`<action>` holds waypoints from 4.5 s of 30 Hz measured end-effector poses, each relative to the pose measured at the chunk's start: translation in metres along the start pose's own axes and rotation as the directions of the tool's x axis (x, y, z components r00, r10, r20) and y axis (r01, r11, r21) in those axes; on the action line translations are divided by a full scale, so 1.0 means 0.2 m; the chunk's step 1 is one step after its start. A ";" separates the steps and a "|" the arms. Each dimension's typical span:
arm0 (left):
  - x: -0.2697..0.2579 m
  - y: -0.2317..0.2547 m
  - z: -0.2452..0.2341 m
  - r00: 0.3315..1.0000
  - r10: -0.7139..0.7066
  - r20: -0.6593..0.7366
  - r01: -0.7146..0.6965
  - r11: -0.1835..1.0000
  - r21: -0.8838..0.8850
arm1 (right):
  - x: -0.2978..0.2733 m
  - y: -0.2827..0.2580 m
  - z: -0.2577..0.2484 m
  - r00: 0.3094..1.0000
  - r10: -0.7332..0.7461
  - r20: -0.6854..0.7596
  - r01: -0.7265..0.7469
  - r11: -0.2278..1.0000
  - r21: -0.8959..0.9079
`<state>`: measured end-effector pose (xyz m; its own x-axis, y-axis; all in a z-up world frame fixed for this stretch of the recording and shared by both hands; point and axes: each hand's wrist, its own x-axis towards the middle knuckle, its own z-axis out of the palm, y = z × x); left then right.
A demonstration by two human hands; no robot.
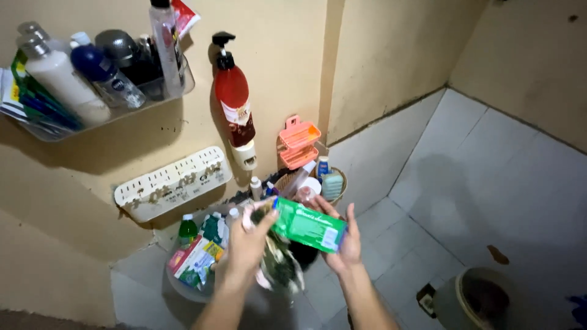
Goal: Organizing various toiletries, soap, and cleaning items on a bathroom shelf.
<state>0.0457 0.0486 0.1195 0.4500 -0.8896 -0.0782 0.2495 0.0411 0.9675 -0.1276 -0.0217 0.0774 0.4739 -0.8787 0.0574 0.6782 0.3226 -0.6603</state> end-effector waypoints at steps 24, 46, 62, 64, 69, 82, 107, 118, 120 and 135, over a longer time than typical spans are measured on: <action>0.03 -0.11 0.19 0.559 0.712 0.426 -0.825 0.428 0.368 | -0.13 -0.10 0.14 0.952 0.201 -0.232 -0.110 0.929 0.354; 0.15 -0.45 0.19 0.435 0.659 0.613 -0.900 0.345 0.268 | 0.00 -0.08 -0.02 0.959 0.059 0.276 -0.193 0.849 0.491; -0.13 -0.16 0.12 0.284 0.659 0.697 -0.946 0.075 0.315 | 0.09 -0.03 0.14 0.764 -0.047 0.644 -0.402 0.746 0.531; 0.07 -0.15 0.05 0.566 0.640 0.519 -0.824 0.433 0.365 | 0.08 0.02 0.18 0.922 0.089 0.377 -0.294 0.794 0.531; 0.06 -0.06 0.06 0.597 0.717 0.359 -0.757 0.356 0.548 | 0.20 0.13 0.07 0.702 -0.122 0.702 -0.411 0.736 0.538; -0.04 0.86 -0.29 0.926 0.370 0.079 -0.327 0.678 0.659 | 0.13 0.13 1.06 0.788 -0.218 0.576 0.282 0.959 -0.022; 0.88 2.01 -1.16 0.932 0.258 -0.253 0.270 -0.032 0.962 | 0.62 0.45 1.79 0.443 -0.328 0.835 0.872 -0.061 -0.486; 0.67 1.90 -0.93 0.788 0.577 -0.215 0.258 0.008 0.966 | 0.69 0.48 1.79 0.385 -0.405 0.829 0.861 -0.167 -0.481; 0.67 1.89 -0.94 0.781 0.593 -0.194 0.246 -0.006 0.969 | 0.70 0.48 1.80 0.327 -0.382 0.864 0.852 -0.277 -0.445; 0.73 1.95 -0.99 0.893 0.412 -0.180 0.243 -0.106 0.964 | 0.76 0.49 1.77 0.370 -0.319 0.872 0.776 -0.411 -0.479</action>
<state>0.3781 0.0252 0.4369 0.6589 -0.6960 0.2852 -0.7439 -0.6592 0.1101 0.2104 0.0003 0.2862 0.4486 -0.1210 0.8855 -0.1802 -0.9827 -0.0430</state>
